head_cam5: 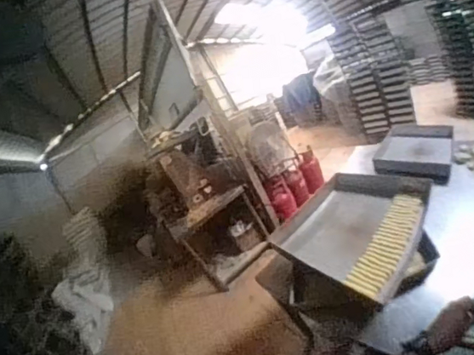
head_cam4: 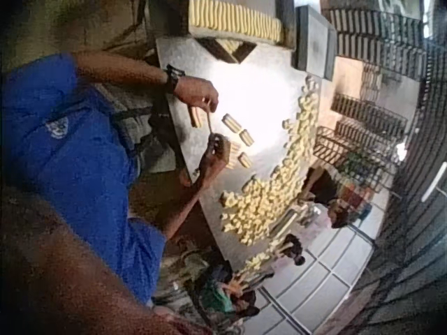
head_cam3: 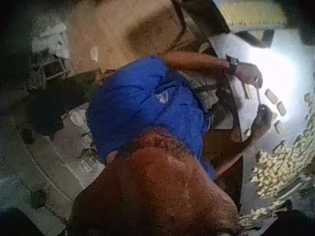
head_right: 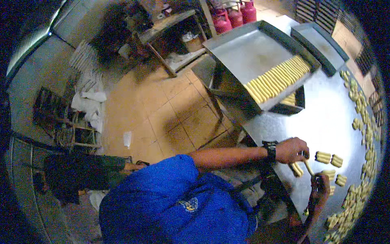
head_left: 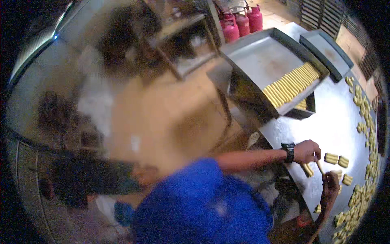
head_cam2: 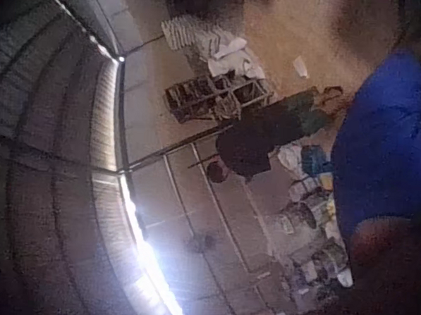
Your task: The person rolls pieces of dough into long sticks by hand on a metal table and arranges them in rows onto a baking tray.
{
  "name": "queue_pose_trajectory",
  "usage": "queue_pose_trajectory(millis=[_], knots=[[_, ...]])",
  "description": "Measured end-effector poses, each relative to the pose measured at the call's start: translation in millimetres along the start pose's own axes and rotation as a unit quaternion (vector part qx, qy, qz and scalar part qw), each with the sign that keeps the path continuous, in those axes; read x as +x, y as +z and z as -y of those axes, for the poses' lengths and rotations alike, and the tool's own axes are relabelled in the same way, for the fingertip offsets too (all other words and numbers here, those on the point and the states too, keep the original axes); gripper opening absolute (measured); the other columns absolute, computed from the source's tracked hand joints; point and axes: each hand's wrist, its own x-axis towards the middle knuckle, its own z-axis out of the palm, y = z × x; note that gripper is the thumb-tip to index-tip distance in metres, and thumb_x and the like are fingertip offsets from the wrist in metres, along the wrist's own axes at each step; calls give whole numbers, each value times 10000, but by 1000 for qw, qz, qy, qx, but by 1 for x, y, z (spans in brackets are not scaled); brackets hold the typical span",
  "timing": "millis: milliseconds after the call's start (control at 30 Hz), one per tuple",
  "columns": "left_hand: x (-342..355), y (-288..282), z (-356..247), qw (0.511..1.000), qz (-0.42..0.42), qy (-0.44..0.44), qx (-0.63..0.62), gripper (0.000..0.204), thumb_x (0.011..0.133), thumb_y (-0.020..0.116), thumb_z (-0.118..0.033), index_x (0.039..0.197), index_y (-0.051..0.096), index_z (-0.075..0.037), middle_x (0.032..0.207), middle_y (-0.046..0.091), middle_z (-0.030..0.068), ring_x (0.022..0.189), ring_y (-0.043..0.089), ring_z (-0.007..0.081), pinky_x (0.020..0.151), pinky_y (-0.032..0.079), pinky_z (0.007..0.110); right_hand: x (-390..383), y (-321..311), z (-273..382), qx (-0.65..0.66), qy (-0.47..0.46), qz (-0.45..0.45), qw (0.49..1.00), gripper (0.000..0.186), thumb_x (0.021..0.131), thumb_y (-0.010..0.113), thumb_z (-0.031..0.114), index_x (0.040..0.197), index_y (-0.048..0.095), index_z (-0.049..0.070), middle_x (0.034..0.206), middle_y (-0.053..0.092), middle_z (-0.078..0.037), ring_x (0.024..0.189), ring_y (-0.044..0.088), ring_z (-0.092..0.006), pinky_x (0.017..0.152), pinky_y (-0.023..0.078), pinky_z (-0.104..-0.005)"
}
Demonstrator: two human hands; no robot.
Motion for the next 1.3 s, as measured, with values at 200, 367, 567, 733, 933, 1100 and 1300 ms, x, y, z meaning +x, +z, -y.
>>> queue_pose_trajectory(millis=[200, 367, 567, 733, 933, 1100, 1300], knots=[[8, -2, -5, 999, 18, -37, -9, 186, 837, 723, -186, 965, 724, -51, 876, 704, 143, 832, 689, 298, 774, 548, 416, 1, 3, -12, 23, 47, -29, 998, 73, 921, 620, 1, 966, 563, -2, 853, 553, -57, 772, 504, -170, 741, 452, -283], [6, -15, 0, 990, 69, -102, -67, 272, 916, 660, -213, 1110, 704, -29, 1035, 716, 136, 956, 678, 250, 883, 537, 379, 0, 2, -6, 70, 71, -36, 994, 170, 940, 677, 116, 1021, 607, -17, 911, 642, -83, 882, 607, -162, 819, 502, -309], [10, -17, 4, 995, 51, -84, -26, 242, 926, 710, -221, 1118, 731, -76, 1012, 741, 86, 851, 680, 145, 773, 549, 300, 17, 2, 3, 28, 3, -50, 998, 231, 915, 717, 141, 1109, 689, 18, 1028, 717, -106, 949, 692, -185, 840, 559, -321], [7, -24, 8, 991, 69, -114, 7, 250, 923, 715, -188, 1147, 725, -77, 993, 736, 74, 802, 651, 131, 733, 540, 298, 29, 17, 4, 19, 58, -16, 998, 240, 902, 736, 177, 1064, 703, 3, 1000, 717, -132, 898, 700, -214, 801, 562, -338], [-9, -22, 35, 984, 97, -150, 5, 238, 921, 705, -167, 1132, 725, -57, 985, 724, 100, 831, 668, 180, 782, 536, 309, 32, 43, -8, -7, 41, 1, 999, 187, 872, 706, 129, 1018, 714, 13, 907, 698, -154, 856, 693, -272, 791, 541, -356], [-7, -15, 52, 983, 138, -108, 48, 219, 923, 674, -155, 1109, 731, -53, 986, 711, 113, 921, 673, 234, 856, 519, 328, 35, 51, -29, -39, 42, 14, 998, 196, 864, 691, 148, 1009, 712, 18, 879, 686, -151, 845, 681, -290, 772, 533, -375], [-19, -18, 58, 970, 177, 67, 156, 340, 914, 667, -173, 1231, 667, -51, 1207, 654, 136, 1137, 582, 308, 994, 453, 388, 25, 56, -41, -53, -31, 54, 997, 304, 812, 648, 28, 1112, 694, 47, 1000, 687, -145, 873, 662, -315, 800, 535, -384]])
